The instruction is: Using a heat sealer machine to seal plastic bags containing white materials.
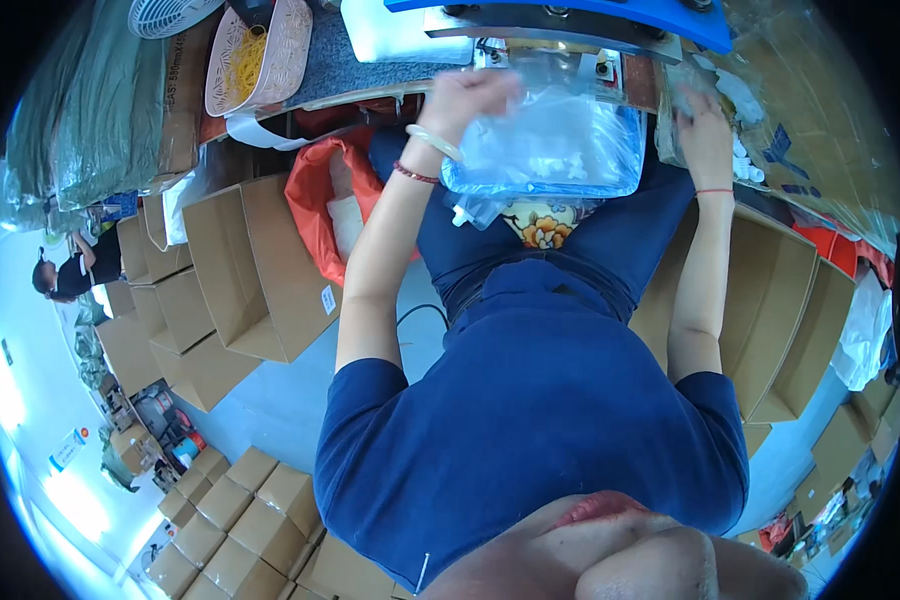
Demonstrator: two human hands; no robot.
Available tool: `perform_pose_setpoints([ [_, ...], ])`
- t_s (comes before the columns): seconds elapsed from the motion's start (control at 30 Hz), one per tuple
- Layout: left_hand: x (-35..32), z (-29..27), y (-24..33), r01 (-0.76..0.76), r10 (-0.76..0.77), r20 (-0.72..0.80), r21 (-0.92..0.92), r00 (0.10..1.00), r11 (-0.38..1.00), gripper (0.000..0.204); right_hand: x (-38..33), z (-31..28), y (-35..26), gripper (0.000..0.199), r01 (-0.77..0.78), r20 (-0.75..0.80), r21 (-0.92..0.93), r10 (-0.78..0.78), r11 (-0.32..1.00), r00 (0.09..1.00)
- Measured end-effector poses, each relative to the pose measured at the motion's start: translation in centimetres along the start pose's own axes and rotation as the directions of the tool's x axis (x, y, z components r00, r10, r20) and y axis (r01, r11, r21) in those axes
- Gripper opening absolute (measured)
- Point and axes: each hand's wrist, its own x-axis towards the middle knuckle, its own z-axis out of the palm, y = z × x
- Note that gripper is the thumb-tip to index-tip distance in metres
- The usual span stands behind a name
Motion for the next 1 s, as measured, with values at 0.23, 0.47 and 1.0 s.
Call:
perform_pose_setpoints([
  [0.23, 0.5, -6.3, -4.0, -0.326, 0.69, 0.167, 0.939, 0.704, 0.105, 0.051, 0.5, -0.8, -0.4, 0.042, -0.252, -0.114, 0.382, 0.316, 0.889, 0.942],
  [0.47, -4.0, -5.2, -3.1, -0.337, 0.65, -0.318, 0.653, 0.69, 0.678, 0.02, -3.3, -5.9, -9.5, 0.033, 0.049, -0.07, 0.66, -0.003, 0.749, 0.998],
  [1.0, -7.2, 0.1, 2.0, -0.276, 0.264, 0.085, 0.193, 0.961, 0.942, 0.021, 1.4, -7.5, -15.0, 0.022, 0.42, 0.094, 0.556, -0.556, 0.718, 0.826],
])
